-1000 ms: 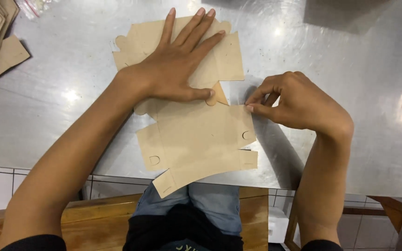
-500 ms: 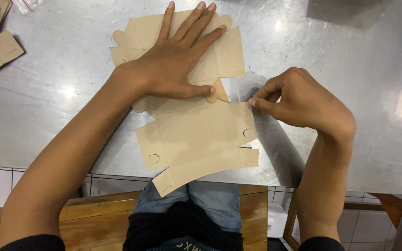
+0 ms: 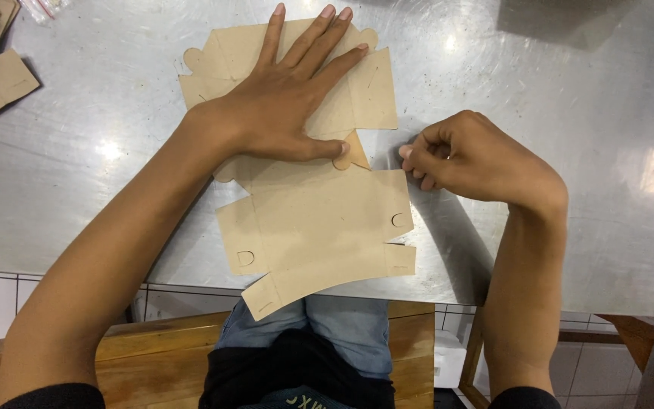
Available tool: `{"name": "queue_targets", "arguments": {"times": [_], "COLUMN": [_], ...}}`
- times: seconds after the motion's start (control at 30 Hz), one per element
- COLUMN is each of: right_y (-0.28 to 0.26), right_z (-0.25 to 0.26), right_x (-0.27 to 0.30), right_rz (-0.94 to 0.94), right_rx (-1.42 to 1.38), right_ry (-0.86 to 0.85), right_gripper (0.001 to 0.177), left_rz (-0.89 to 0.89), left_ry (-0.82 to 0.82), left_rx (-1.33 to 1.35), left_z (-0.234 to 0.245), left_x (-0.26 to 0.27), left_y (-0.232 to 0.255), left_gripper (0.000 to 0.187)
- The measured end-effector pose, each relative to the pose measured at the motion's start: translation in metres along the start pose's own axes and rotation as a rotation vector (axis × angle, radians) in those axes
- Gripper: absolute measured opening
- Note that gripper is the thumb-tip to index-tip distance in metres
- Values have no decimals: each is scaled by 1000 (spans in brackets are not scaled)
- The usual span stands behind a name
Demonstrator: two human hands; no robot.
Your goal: The person folds flat cardboard pieces on a metal table, pressing along pre-scored lines to form box shapes. They handle multiple pieces one at a time, folding flaps and tabs into place.
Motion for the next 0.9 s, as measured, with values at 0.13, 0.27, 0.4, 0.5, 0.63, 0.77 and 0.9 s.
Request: {"name": "queue_targets", "arguments": {"times": [0.13,0.27,0.4,0.5,0.63,0.77,0.9], "right_y": [1,-4,-15,-16,-23,-19,-18], "right_z": [2,0,-9,-18,-23,-20,-18], "right_x": [1,2,4,0,1,-6,-9], "right_rz": [-7,101,296,459,496,290,172], "right_rx": [-70,-193,-284,-258,-205,-65,-39], "right_ry": [-19,-86,-222,-300,-263,-131,-90], "right_gripper": [37,34,31,13,12,12,23], "left_rz": [14,1,9,34,41,44,46], "left_ry": [-13,-3,-2,-28,-5,54,55], "left_rx": [6,7,-4,4,-76,-123,-139], "left_z": [1,1,1,6,-3,-8,-9], "left_x": [0,1,1,2,0,-1,-1], "left_y": [1,1,2,8,7,6,5], "left_gripper": [108,109,107,129,143,155,154]}}
Point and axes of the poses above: each hand's wrist, its own x-axis away from the middle knuckle, its own z-axis out of the back of the hand, y = z × x, the point moved 5 cm from there along -x, towards the middle knuckle, and after that the axes turned 4 degrees about -x, right-handed, at the moved point
